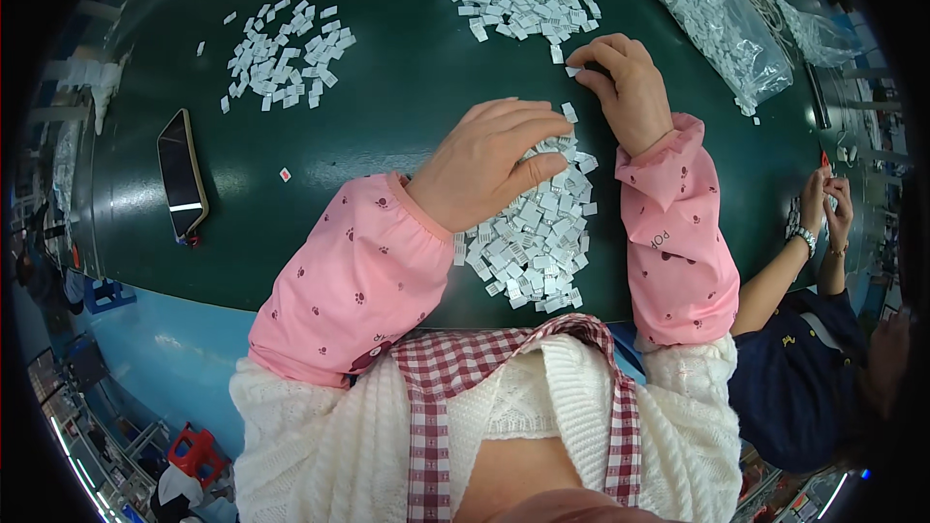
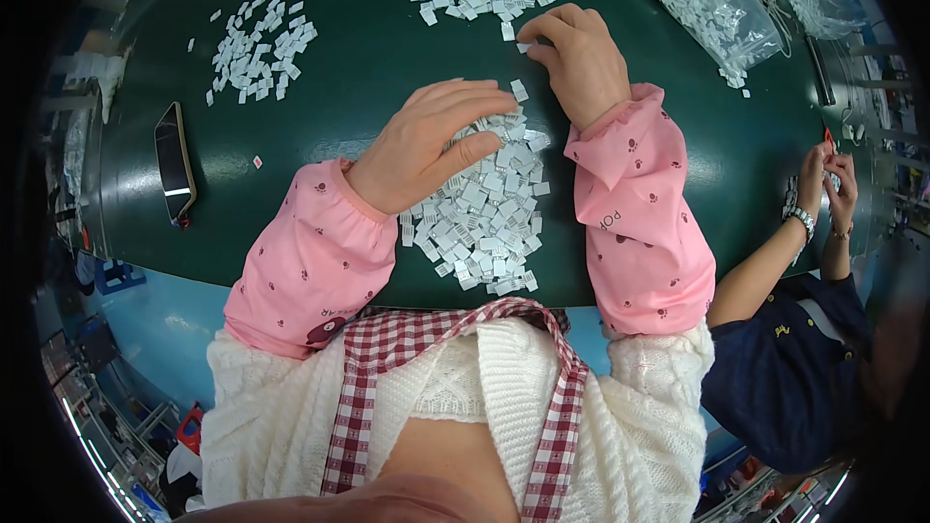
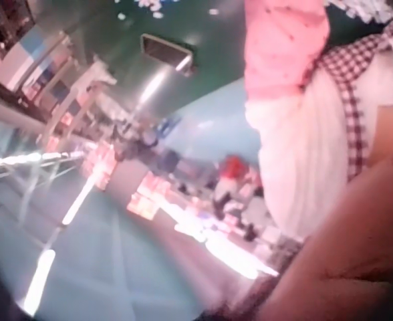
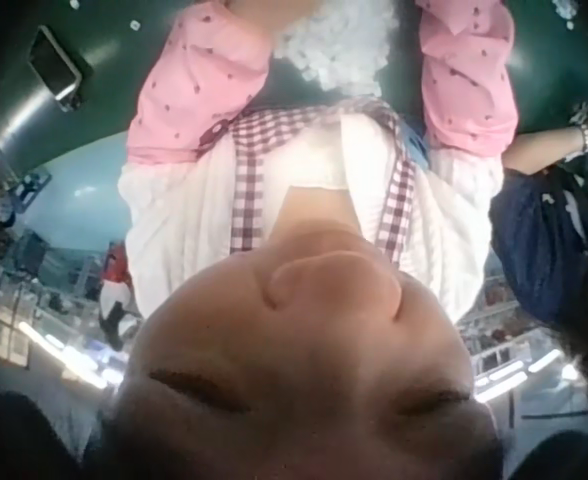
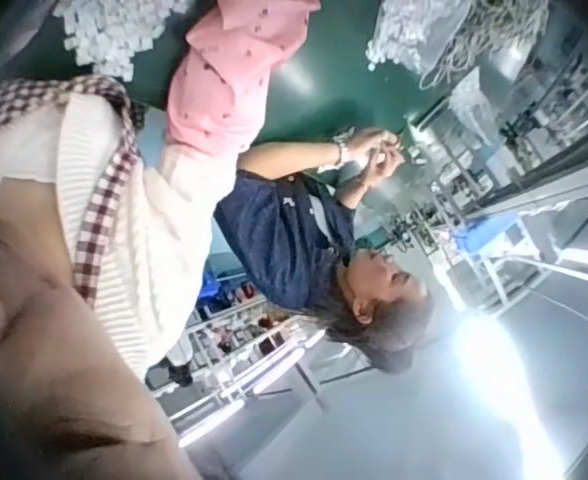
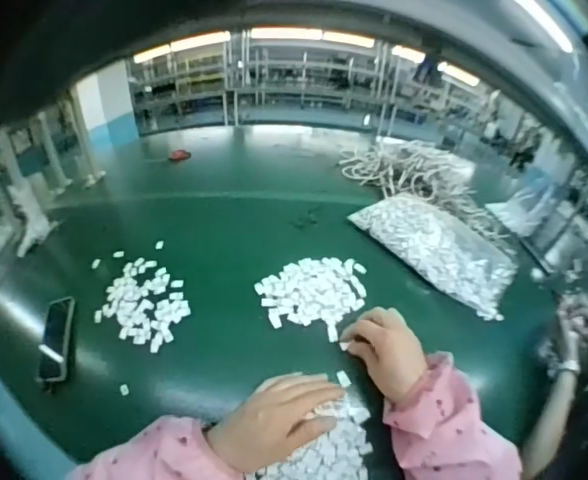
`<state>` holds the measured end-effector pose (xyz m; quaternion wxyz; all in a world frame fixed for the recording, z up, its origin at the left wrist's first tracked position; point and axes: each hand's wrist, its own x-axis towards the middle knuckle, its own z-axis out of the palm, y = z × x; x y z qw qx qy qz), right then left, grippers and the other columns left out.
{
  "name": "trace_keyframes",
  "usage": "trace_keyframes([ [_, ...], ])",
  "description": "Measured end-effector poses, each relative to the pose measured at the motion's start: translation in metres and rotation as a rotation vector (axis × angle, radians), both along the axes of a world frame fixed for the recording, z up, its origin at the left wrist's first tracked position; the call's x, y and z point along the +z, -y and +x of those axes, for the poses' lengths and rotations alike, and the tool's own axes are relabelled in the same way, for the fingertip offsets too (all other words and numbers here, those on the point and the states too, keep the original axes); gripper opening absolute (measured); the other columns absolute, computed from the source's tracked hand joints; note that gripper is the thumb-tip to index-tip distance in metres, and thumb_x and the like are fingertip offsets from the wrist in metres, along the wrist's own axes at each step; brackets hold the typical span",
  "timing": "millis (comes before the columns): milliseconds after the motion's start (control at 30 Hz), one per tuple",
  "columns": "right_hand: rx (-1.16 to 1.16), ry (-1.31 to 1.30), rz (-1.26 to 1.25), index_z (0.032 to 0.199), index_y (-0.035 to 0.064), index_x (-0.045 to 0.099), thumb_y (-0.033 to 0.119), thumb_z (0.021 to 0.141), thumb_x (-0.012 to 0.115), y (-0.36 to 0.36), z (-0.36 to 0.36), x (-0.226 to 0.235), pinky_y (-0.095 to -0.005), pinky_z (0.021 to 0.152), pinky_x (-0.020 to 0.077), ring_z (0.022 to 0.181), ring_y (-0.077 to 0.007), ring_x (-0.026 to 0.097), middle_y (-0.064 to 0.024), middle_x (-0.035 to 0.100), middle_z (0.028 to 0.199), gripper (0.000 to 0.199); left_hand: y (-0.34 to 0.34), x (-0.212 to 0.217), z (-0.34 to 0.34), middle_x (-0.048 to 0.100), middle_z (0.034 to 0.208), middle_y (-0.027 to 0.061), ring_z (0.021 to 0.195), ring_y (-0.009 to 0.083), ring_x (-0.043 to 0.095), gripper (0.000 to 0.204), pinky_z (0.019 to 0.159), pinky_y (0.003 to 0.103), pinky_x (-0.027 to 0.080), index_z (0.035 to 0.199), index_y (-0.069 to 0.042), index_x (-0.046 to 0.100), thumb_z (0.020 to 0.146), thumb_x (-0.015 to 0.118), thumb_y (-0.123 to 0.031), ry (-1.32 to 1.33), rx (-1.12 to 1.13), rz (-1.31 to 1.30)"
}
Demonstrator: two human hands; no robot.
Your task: The person picks up small components from a central pile, attaches pieces together by hand, and places the assembled components into piles on the table.
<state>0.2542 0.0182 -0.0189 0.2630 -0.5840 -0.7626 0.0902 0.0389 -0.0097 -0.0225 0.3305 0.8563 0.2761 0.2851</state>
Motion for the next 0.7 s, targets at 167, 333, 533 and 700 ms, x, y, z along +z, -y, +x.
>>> trace_keyframes([
  [167,0.008,0.112,0.113,0.089,0.0076,0.063,0.004,0.077,0.064,0.000,-0.004,-0.005,-0.0348,0.074,0.0467,0.088,-0.0262,0.054,-0.0056,0.058,0.091,0.013,-0.001,0.000,-0.003,0.062,0.113,0.0113,0.109,0.0278,0.055,0.028,0.095,0.038,0.040,0.110,-0.003,0.062,0.091,0.056,-0.022,0.091,-0.028,-0.060],
  [333,-0.025,0.052,0.119,0.093,0.0070,0.063,0.005,0.082,0.060,0.001,-0.008,-0.007,-0.0294,0.069,0.0475,0.075,-0.0230,0.058,-0.0056,0.062,0.086,0.011,-0.006,0.003,-0.007,0.065,0.104,0.0105,0.097,0.0206,0.060,0.023,0.084,0.031,0.046,0.107,-0.001,0.063,0.089,0.058,-0.014,0.191,0.146,-0.123],
  [533,0.053,-0.840,-0.448,0.093,-0.0028,0.062,0.009,0.091,0.055,0.025,-0.034,0.015,-0.0200,0.062,0.0464,0.068,-0.0071,0.057,-0.0041,0.063,0.077,0.013,-0.007,-0.002,-0.006,0.063,0.094,0.0048,0.087,0.0082,0.058,0.024,0.075,0.021,0.048,0.112,-0.001,0.061,0.089,0.061,-0.008,0.477,0.247,-0.475],
  [700,0.104,-0.923,-0.468,0.095,-0.0035,0.061,0.004,0.089,0.056,0.035,-0.045,0.023,-0.0206,0.064,0.0474,0.070,-0.0079,0.058,-0.0041,0.063,0.078,0.011,-0.007,0.001,-0.009,0.063,0.093,0.0053,0.083,0.0084,0.059,0.022,0.074,0.022,0.050,0.110,0.001,0.061,0.089,0.060,-0.008,0.598,0.231,-0.618],
])
